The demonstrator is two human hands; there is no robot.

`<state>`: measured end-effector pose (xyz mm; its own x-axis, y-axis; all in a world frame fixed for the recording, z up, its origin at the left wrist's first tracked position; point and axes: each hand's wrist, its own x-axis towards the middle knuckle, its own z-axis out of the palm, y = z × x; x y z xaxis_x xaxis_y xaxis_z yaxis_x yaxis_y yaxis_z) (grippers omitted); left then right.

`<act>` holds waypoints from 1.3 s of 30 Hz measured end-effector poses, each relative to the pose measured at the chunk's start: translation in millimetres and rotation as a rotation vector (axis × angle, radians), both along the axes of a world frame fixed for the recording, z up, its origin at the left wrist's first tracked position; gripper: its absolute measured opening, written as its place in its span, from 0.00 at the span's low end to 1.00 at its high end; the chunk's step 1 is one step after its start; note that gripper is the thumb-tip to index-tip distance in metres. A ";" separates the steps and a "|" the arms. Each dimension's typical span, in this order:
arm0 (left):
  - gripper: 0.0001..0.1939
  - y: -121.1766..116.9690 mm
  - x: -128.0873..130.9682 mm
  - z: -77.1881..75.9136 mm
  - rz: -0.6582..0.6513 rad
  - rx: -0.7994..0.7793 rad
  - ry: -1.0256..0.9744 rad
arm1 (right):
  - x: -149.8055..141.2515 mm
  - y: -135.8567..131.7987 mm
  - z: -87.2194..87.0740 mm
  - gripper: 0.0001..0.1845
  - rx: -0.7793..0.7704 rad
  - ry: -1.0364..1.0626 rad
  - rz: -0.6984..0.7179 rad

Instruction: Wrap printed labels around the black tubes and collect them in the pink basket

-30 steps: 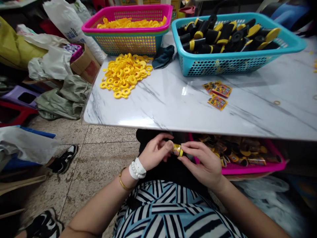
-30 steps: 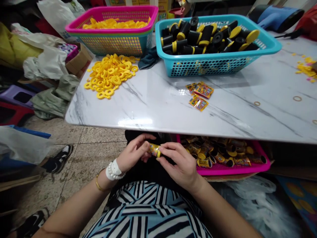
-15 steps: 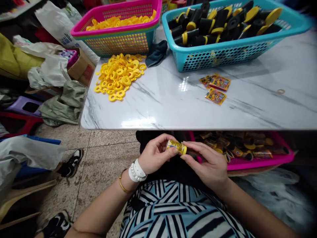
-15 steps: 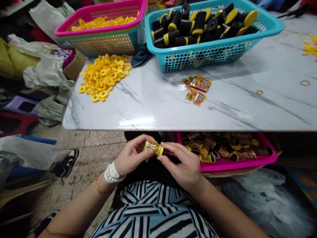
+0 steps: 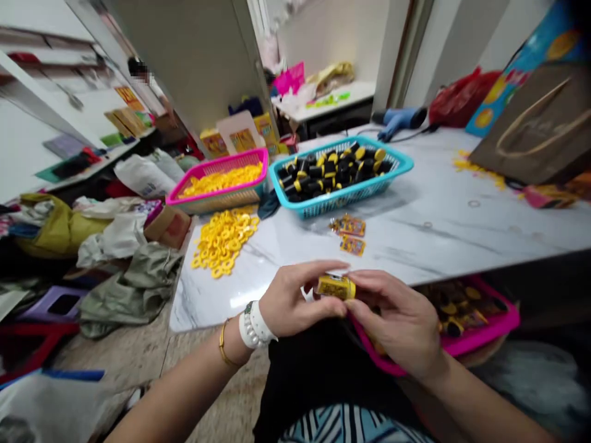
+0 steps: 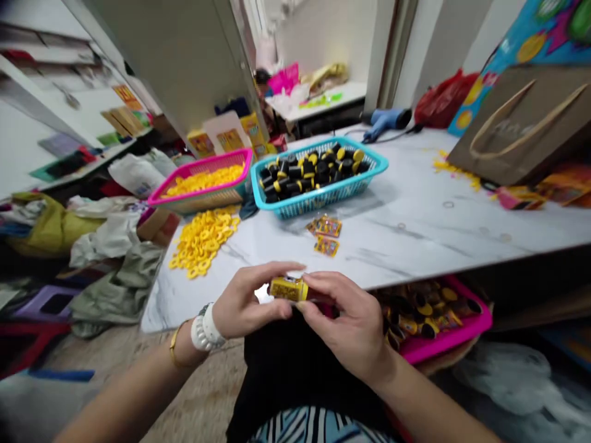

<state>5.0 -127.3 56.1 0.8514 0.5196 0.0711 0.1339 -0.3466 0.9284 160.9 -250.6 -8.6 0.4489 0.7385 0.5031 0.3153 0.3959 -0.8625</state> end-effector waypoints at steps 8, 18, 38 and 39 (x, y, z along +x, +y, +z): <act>0.24 50.2 27.5 -45.4 -0.020 -0.334 -0.066 | 32.9 51.1 -14.6 0.19 0.163 -0.429 -0.081; 0.16 60.8 22.9 -68.5 -0.064 -0.133 -0.095 | 21.3 56.1 -27.7 0.14 -0.391 0.442 0.085; 0.27 72.3 29.7 -77.9 -0.137 -0.431 -0.133 | 27.1 67.7 -28.2 0.18 -0.406 0.484 0.071; 0.30 73.3 29.9 -78.0 -0.139 -0.471 -0.118 | 28.3 67.6 -28.0 0.19 -0.388 0.491 0.092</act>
<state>34.9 -54.0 -21.9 0.9151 0.4008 -0.0440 0.0013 0.1063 0.9943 189.3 -183.1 -36.6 0.4852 0.8725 -0.0574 -0.1739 0.0320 -0.9842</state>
